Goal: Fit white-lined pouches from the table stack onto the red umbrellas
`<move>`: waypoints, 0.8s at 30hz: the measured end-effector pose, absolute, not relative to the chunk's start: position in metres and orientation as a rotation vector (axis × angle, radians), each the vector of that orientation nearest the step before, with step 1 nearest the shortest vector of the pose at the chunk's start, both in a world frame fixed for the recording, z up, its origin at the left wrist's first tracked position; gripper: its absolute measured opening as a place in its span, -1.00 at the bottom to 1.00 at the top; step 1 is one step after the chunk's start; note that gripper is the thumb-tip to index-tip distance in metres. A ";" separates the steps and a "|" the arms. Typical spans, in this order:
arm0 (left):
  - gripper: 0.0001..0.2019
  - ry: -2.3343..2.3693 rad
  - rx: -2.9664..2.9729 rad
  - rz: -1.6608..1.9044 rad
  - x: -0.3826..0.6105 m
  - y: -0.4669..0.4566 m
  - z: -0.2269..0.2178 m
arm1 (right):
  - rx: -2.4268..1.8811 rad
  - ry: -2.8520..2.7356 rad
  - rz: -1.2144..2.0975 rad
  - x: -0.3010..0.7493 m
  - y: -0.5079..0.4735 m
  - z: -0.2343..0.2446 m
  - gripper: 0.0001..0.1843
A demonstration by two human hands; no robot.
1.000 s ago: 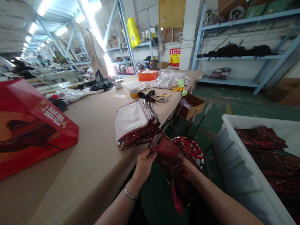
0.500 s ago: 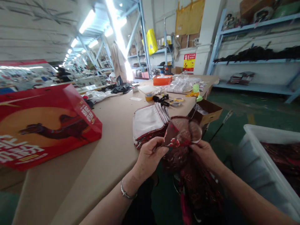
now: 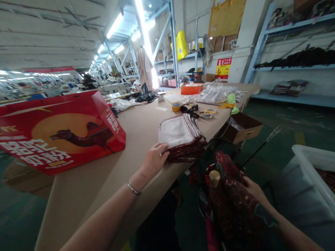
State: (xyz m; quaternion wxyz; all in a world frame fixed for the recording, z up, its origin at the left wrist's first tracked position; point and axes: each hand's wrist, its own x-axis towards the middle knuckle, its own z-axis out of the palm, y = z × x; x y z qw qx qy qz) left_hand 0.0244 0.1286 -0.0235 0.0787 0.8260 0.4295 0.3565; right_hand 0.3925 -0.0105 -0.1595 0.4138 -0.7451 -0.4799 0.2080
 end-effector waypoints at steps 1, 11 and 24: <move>-0.78 1.279 2.519 1.038 0.025 0.130 -0.023 | -1.942 -1.199 0.561 0.389 -0.018 -0.182 -0.68; -0.78 1.216 2.840 0.644 0.032 0.131 0.004 | -1.574 -1.439 0.295 0.353 0.021 -0.083 -0.66; -0.78 1.358 2.795 0.603 0.035 0.142 0.029 | -1.243 -2.406 -0.281 0.228 0.115 0.037 -0.77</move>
